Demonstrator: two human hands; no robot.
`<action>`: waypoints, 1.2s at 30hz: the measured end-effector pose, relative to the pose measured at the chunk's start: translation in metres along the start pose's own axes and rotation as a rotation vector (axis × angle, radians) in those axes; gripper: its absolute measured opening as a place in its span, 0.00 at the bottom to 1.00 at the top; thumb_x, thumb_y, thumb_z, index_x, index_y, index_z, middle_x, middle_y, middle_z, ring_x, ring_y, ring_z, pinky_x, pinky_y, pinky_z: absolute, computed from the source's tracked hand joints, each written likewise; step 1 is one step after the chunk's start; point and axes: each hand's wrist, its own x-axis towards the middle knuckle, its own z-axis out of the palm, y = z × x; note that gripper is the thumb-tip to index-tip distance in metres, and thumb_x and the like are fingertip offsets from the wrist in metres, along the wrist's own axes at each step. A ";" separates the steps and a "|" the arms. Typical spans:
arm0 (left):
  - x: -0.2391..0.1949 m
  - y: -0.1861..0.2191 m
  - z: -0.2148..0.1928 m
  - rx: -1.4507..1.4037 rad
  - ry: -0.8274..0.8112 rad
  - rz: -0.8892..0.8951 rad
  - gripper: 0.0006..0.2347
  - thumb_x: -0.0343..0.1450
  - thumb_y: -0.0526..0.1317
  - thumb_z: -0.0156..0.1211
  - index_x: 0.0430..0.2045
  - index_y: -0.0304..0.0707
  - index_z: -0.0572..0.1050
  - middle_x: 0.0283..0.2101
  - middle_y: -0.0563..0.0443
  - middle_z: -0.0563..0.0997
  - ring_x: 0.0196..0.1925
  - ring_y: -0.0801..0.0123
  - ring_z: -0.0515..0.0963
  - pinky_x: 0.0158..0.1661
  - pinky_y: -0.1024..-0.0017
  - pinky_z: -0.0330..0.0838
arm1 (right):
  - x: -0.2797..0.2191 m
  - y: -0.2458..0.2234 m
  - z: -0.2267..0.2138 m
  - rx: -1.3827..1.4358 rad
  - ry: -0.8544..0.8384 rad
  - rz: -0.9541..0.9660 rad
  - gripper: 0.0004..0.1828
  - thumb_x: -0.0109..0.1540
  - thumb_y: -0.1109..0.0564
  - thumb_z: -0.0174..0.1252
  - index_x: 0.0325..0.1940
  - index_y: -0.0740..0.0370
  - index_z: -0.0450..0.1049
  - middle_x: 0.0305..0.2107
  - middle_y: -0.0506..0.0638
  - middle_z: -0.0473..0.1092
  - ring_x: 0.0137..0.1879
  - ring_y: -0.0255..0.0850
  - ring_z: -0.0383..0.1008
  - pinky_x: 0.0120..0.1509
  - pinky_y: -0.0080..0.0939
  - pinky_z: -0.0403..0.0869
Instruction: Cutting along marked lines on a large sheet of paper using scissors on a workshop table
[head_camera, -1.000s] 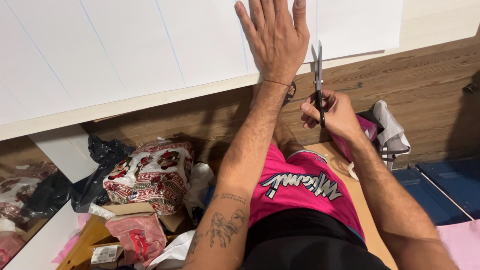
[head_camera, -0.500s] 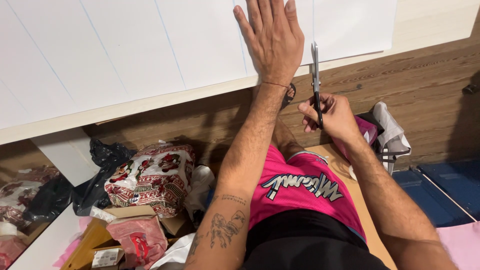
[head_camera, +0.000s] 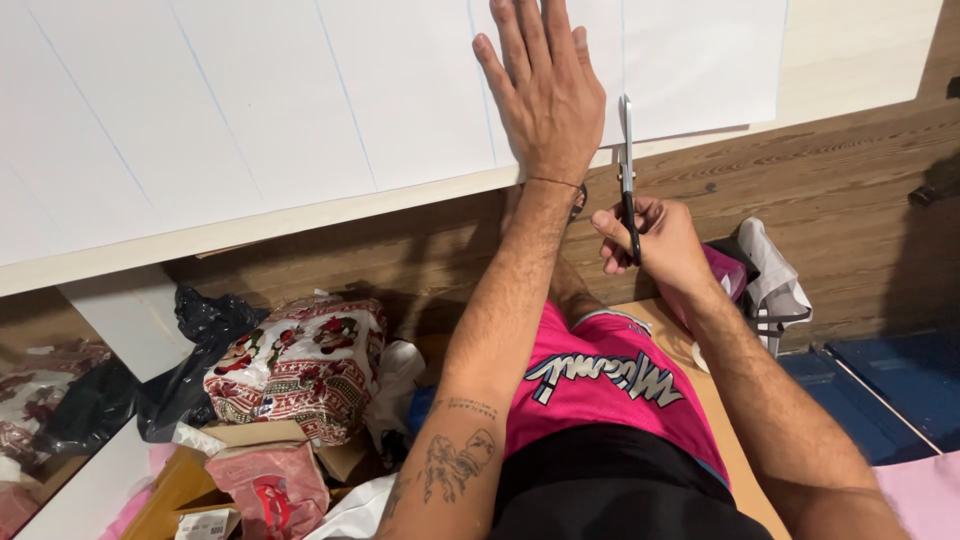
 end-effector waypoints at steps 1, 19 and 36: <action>0.000 0.000 -0.002 0.000 -0.001 -0.001 0.22 0.87 0.52 0.45 0.74 0.46 0.56 0.77 0.44 0.55 0.80 0.51 0.49 0.77 0.46 0.42 | -0.001 -0.001 0.001 -0.001 -0.001 0.001 0.11 0.65 0.55 0.65 0.34 0.64 0.73 0.18 0.55 0.72 0.19 0.39 0.73 0.24 0.32 0.73; 0.000 -0.001 -0.012 -0.006 -0.060 0.006 0.22 0.87 0.52 0.44 0.75 0.46 0.54 0.78 0.44 0.53 0.80 0.52 0.48 0.77 0.46 0.40 | 0.004 -0.018 0.006 -0.012 0.030 0.010 0.12 0.65 0.55 0.65 0.34 0.64 0.73 0.18 0.55 0.72 0.19 0.38 0.73 0.23 0.32 0.72; -0.001 0.000 -0.010 -0.035 -0.049 -0.002 0.22 0.87 0.51 0.41 0.75 0.46 0.54 0.78 0.43 0.53 0.81 0.52 0.49 0.76 0.45 0.38 | 0.013 -0.032 0.009 -0.011 0.044 0.008 0.12 0.65 0.54 0.66 0.37 0.65 0.74 0.18 0.57 0.72 0.19 0.38 0.71 0.24 0.33 0.74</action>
